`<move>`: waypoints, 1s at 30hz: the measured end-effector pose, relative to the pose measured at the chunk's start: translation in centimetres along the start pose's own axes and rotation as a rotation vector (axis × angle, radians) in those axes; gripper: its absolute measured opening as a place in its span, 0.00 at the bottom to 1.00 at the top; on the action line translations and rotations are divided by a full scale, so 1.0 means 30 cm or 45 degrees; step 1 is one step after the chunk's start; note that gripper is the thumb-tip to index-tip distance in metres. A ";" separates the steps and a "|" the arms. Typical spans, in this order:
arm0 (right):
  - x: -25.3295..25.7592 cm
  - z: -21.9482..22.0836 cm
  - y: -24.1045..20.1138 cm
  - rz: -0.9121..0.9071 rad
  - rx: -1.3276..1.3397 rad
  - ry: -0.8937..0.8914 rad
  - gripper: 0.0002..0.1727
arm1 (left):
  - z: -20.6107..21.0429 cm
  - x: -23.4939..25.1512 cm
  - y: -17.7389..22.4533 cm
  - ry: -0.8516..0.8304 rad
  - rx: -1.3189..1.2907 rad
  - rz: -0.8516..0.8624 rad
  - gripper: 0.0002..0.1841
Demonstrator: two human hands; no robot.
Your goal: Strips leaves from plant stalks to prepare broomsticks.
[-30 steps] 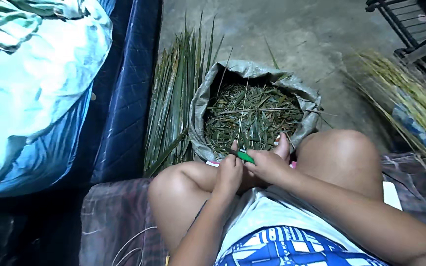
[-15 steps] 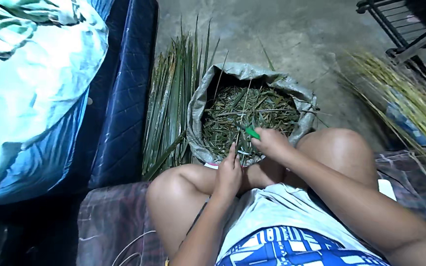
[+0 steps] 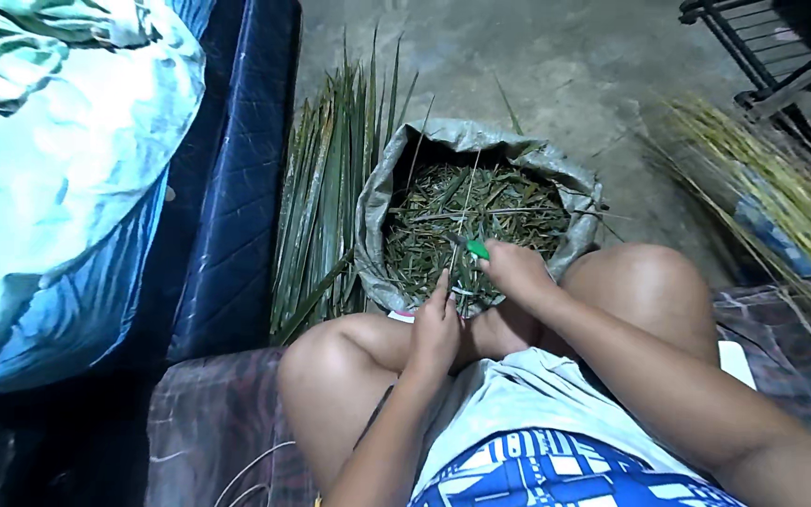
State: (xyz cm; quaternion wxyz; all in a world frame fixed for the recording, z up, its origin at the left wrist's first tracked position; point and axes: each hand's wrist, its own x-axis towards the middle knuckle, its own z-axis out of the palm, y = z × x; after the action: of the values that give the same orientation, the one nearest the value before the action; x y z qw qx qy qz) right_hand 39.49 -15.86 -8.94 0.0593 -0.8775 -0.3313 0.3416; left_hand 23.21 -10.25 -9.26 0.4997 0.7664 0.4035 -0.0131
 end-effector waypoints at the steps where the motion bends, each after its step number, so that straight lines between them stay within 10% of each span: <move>1: 0.004 -0.003 0.007 0.006 0.033 0.010 0.19 | 0.003 -0.004 -0.004 -0.001 -0.007 0.010 0.25; 9: -0.145 0.083 -0.032 -0.315 0.317 -0.383 0.16 | -0.007 0.002 -0.037 0.069 -0.082 -0.016 0.26; 20: 0.028 0.007 0.030 -0.034 0.165 0.083 0.17 | 0.001 -0.020 -0.010 0.052 -0.099 0.056 0.25; 30: -0.104 0.050 -0.012 -0.317 0.152 -0.246 0.17 | -0.014 -0.020 -0.029 0.084 -0.519 0.039 0.22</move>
State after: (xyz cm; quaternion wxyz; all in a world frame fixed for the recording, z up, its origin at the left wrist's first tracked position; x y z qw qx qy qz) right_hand 36.61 -17.71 -8.22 0.1211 -0.7877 -0.4205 0.4335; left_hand 22.10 -10.13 -9.46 0.6312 0.6554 0.4022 0.1017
